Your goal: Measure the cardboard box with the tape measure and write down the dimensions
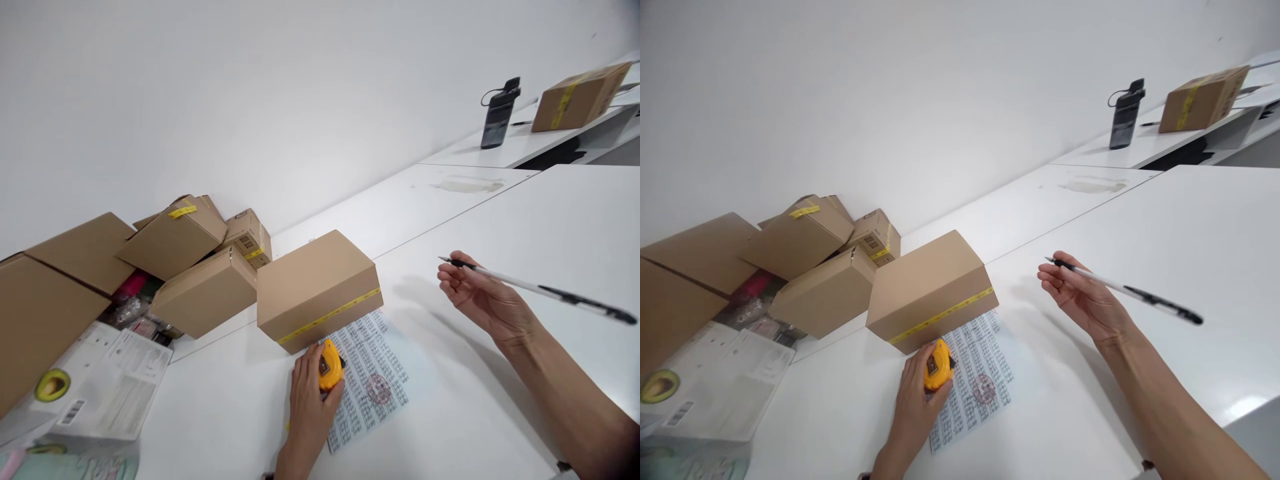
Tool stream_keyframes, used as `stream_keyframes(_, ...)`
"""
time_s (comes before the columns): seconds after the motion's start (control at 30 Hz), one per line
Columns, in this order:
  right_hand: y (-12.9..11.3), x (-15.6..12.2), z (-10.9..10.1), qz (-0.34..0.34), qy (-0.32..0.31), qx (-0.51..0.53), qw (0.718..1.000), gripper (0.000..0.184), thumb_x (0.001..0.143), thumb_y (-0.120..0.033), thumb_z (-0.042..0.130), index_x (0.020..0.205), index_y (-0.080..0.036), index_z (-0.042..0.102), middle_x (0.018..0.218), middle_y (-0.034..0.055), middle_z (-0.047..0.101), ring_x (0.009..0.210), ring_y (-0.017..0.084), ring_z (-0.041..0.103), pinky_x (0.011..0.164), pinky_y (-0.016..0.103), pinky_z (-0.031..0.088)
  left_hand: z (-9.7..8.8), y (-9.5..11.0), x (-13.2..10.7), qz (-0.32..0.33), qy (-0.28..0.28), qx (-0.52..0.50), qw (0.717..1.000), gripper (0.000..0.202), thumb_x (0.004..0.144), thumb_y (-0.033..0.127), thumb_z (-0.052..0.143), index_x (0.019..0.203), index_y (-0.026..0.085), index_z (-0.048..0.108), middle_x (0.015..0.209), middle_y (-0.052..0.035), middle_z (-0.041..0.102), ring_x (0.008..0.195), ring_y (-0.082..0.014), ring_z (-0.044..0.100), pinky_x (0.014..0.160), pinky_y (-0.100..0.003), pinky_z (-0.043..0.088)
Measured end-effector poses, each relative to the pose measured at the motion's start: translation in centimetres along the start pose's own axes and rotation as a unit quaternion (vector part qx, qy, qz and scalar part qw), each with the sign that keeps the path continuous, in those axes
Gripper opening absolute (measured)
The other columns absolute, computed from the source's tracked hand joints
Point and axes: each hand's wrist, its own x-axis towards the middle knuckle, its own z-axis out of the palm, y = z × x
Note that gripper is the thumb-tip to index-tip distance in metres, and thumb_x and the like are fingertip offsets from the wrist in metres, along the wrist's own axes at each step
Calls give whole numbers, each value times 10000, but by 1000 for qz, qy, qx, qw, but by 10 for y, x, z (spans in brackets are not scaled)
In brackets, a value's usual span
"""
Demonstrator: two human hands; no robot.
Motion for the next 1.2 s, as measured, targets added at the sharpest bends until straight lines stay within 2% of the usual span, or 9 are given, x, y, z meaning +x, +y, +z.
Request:
stream_keyframes(0.1, 0, 1, 0, -22, -4, -28, 999, 181, 811, -438, 694, 961, -344, 658, 909, 16, 738, 920, 236, 712, 821, 416, 613, 0, 0, 0, -1, -1, 0, 1000, 546, 889, 243, 577, 1415, 219, 431, 1430, -132, 522, 1315, -290, 492, 1083, -513, 411)
stream_keyframes(0.2, -1, 1, 1, -34, -10, -51, 998, 162, 859, -474, 632, 924, -326, 651, 883, 38, 737, 910, 261, 713, 805, 449, 613, 0, 0, -1, 0, -1, -1, 1000, 546, 892, 244, 576, 1416, 222, 426, 1432, -131, 521, 1316, -293, 490, 1085, -524, 406)
stream_keyframes(0.4, -3, 0, 5, 18, 13, 3, 1000, 115, 872, -410, 607, 902, -320, 673, 829, 31, 728, 830, 233, 706, 787, 407, 612, 1, 1, 0, -1, 4, -4, 1000, 554, 871, 228, 579, 1405, 212, 436, 1416, -138, 530, 1303, -299, 499, 1082, -533, 407)
stream_keyframes(0.6, -2, 1, 4, 12, 6, -8, 1000, 109, 847, -337, 609, 917, -331, 693, 817, 25, 724, 804, 241, 697, 775, 426, 596, 1, -1, -1, 4, -2, 3, 1000, 557, 884, 235, 580, 1418, 215, 421, 1430, -136, 520, 1312, -294, 488, 1080, -521, 412)
stream_keyframes(0.8, 0, 3, 2, 43, 1, 12, 999, 181, 787, -243, 619, 911, -348, 699, 804, -15, 720, 758, 186, 674, 774, 360, 574, 2, -2, -1, 6, 0, 3, 1000, 559, 887, 236, 577, 1422, 216, 420, 1431, -135, 518, 1316, -290, 487, 1082, -512, 410)
stream_keyframes(1.2, 4, 4, -2, -5, -27, -52, 998, 225, 757, -250, 625, 952, -349, 674, 823, 7, 701, 778, 230, 675, 774, 430, 572, 3, 1, -1, 0, 11, -16, 1000, 554, 868, 224, 588, 1400, 237, 435, 1402, -118, 538, 1293, -295, 497, 1072, -515, 410)
